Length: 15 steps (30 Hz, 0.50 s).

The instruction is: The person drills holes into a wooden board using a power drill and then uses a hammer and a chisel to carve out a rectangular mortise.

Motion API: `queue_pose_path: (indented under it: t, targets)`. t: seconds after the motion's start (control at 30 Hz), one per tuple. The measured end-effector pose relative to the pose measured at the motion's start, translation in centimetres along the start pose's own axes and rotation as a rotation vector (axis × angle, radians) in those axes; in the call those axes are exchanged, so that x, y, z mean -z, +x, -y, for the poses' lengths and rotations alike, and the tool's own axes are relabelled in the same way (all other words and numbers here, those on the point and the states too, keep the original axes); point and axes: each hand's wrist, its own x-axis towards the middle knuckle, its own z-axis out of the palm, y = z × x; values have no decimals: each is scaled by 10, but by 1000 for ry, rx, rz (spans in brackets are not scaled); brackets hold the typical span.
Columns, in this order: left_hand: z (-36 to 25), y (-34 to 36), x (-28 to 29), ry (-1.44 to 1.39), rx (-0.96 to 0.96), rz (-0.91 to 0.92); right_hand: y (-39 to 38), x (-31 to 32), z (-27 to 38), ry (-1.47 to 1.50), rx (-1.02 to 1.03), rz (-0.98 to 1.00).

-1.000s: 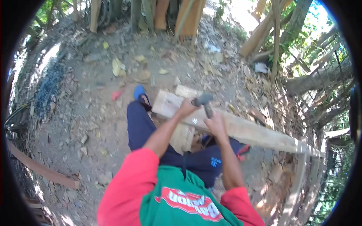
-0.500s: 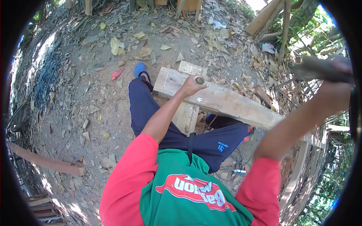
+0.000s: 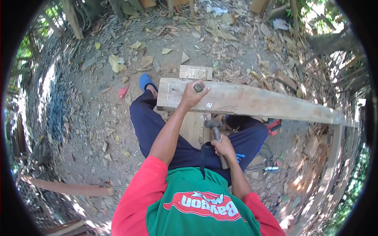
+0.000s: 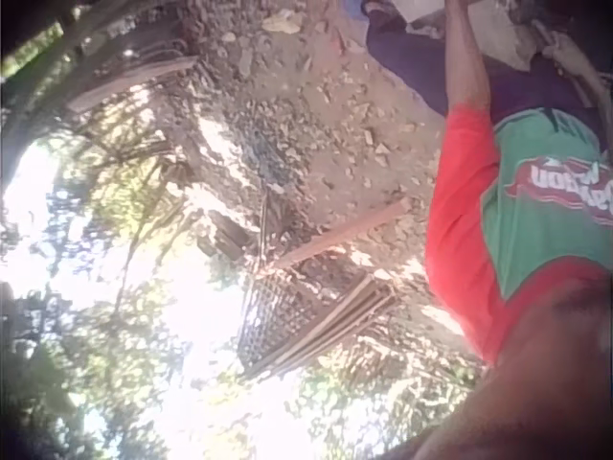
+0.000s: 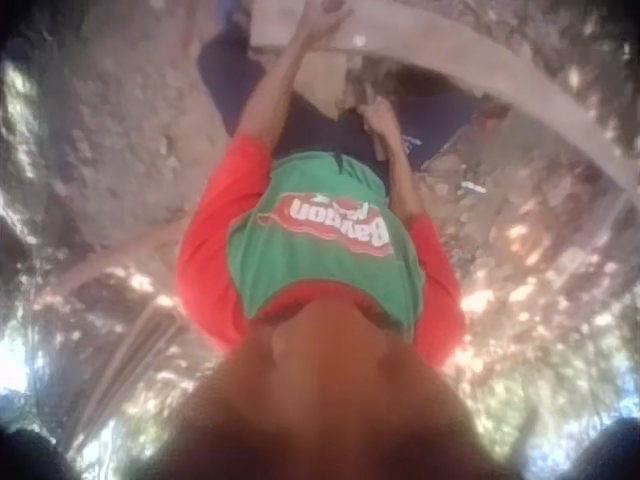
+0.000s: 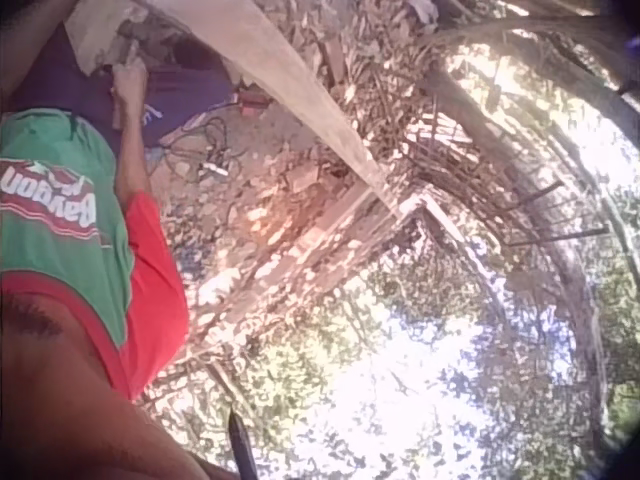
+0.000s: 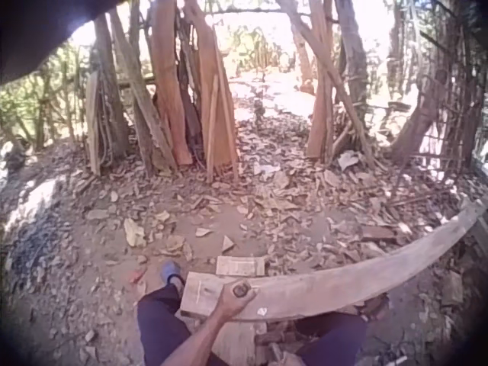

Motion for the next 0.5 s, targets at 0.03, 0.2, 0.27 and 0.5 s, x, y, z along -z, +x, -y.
queue_pose_path:
  t: [0.03, 0.2, 0.27, 0.5]
  targets:
    - [4, 2, 4, -9, 16, 11, 0, -9, -5, -176, 49, -56]
    - [0, 31, 3, -53, 131, 2, -14, -16, 4, -468, 31, -62]
    - [-3, 53, 5, -97, 167, -1, -12, -14, 3, -477, 30, -41]
    - [-19, 57, 5, -37, 179, 156, -1, -8, 1, -415, 24, -17]
